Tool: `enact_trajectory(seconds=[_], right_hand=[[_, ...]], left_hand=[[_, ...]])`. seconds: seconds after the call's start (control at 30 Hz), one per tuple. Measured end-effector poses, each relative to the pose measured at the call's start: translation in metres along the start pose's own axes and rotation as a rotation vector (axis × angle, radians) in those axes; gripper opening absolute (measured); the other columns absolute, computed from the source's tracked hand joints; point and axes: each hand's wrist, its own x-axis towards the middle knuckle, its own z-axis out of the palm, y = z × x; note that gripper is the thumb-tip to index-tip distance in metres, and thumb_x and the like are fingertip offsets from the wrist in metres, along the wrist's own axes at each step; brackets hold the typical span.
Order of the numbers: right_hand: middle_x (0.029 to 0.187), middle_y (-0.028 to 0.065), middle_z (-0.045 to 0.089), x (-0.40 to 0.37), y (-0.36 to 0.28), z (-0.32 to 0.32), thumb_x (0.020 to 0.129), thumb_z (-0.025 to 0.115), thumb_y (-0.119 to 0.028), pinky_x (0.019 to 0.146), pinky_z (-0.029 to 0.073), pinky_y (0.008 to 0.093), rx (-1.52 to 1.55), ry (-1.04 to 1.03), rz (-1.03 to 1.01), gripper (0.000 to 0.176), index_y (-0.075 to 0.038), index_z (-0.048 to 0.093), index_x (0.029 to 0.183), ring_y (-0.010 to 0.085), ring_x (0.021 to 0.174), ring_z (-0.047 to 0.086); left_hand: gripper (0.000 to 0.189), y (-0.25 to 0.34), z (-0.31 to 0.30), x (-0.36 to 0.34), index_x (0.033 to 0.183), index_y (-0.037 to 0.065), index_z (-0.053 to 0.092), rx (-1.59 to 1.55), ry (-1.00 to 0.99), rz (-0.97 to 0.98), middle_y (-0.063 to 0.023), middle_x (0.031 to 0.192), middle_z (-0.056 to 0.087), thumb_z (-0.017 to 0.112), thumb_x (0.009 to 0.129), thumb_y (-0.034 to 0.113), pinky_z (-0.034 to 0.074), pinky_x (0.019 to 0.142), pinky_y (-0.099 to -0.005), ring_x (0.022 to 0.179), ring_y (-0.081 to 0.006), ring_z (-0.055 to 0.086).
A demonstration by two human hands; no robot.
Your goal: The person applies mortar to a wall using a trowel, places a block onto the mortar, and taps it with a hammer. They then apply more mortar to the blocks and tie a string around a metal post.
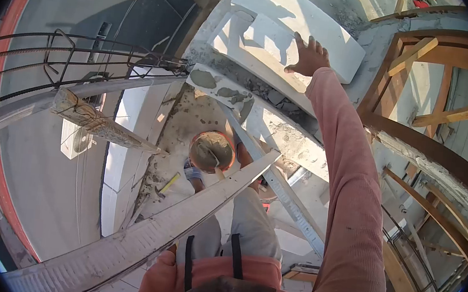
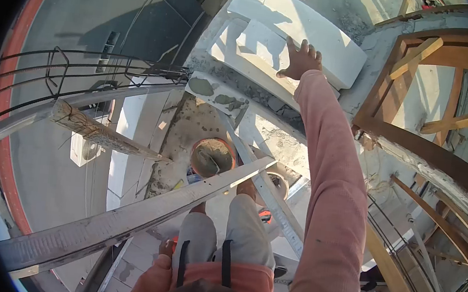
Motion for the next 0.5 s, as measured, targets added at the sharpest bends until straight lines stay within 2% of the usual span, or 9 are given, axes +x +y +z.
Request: enact_trajectory(seconds=[0.07,0.17,0.2,0.27,0.33,0.43,0.5], right_hand=[[0.156,0.0263,0.028,0.02,0.002,0.026,0.063,0.088,-0.055,0.114,0.029,0.0617,0.018,-0.055,-0.016,0.13,-0.027,0.007,0.161,0.0463,0.143,0.033],[0.154,0.026,0.03,0.031,0.003,0.042,0.064,0.088,-0.054,0.111,0.033,0.0626,0.103,-0.063,-0.038,0.134,-0.026,0.0,0.161,0.0476,0.141,0.036],[0.153,0.0258,0.031,0.03,0.005,0.045,0.064,0.087,-0.054,0.11,0.034,0.0628,0.136,-0.06,-0.052,0.134,-0.026,-0.002,0.161,0.0479,0.14,0.037],[0.148,0.0243,0.035,0.026,0.001,0.041,0.066,0.086,-0.049,0.106,0.038,0.0638,0.163,-0.058,-0.039,0.131,-0.026,-0.001,0.161,0.0477,0.136,0.04],[0.147,0.0239,0.036,0.024,-0.006,0.037,0.065,0.086,-0.047,0.105,0.038,0.0644,0.178,-0.071,-0.014,0.13,-0.026,0.0,0.161,0.047,0.135,0.04],[0.143,0.0229,0.04,0.017,-0.016,0.036,0.065,0.085,-0.046,0.1,0.04,0.0642,0.22,0.0,-0.02,0.125,-0.024,0.008,0.16,0.0455,0.133,0.041],[0.14,0.0226,0.043,0.014,-0.034,0.021,0.064,0.085,-0.046,0.098,0.041,0.0632,0.244,0.036,-0.029,0.123,-0.022,0.012,0.16,0.045,0.131,0.043]], left_hand=[[0.044,-0.005,0.009,-0.022,0.123,0.003,0.061,-0.324,-0.034,-0.271,-0.0219,0.107,0.069,0.058,0.096,0.037,0.054,0.088,-0.0417,0.1,-0.0339,0.068],[0.019,-0.022,0.054,-0.037,0.107,0.014,0.068,-0.417,0.133,-0.09,-0.0223,0.125,0.062,0.061,0.092,0.024,0.053,0.089,-0.0522,0.106,-0.0404,0.064],[0.024,-0.03,0.064,-0.043,0.11,0.013,0.067,0.25,0.135,0.189,-0.0198,0.124,0.061,0.065,0.09,0.026,0.052,0.091,-0.049,0.107,-0.0395,0.062],[0.031,-0.013,0.064,-0.047,0.115,0.011,0.067,-0.315,0.077,-0.052,-0.0195,0.125,0.06,0.066,0.09,0.029,0.05,0.094,-0.0477,0.108,-0.0393,0.06],[0.038,0.075,0.007,-0.041,0.121,0.008,0.064,-0.339,0.12,-0.327,-0.0191,0.126,0.059,0.067,0.09,0.028,0.048,0.096,-0.0469,0.107,-0.0394,0.059],[0.041,0.123,-0.015,-0.04,0.126,0.007,0.062,-0.402,0.176,-0.378,-0.0205,0.127,0.059,0.066,0.091,0.028,0.047,0.098,-0.0485,0.112,-0.0379,0.057],[0.042,0.142,-0.028,-0.036,0.128,0.006,0.06,-0.232,0.272,-0.248,-0.0204,0.126,0.059,0.066,0.092,0.027,0.047,0.098,-0.0475,0.115,-0.0372,0.055]])
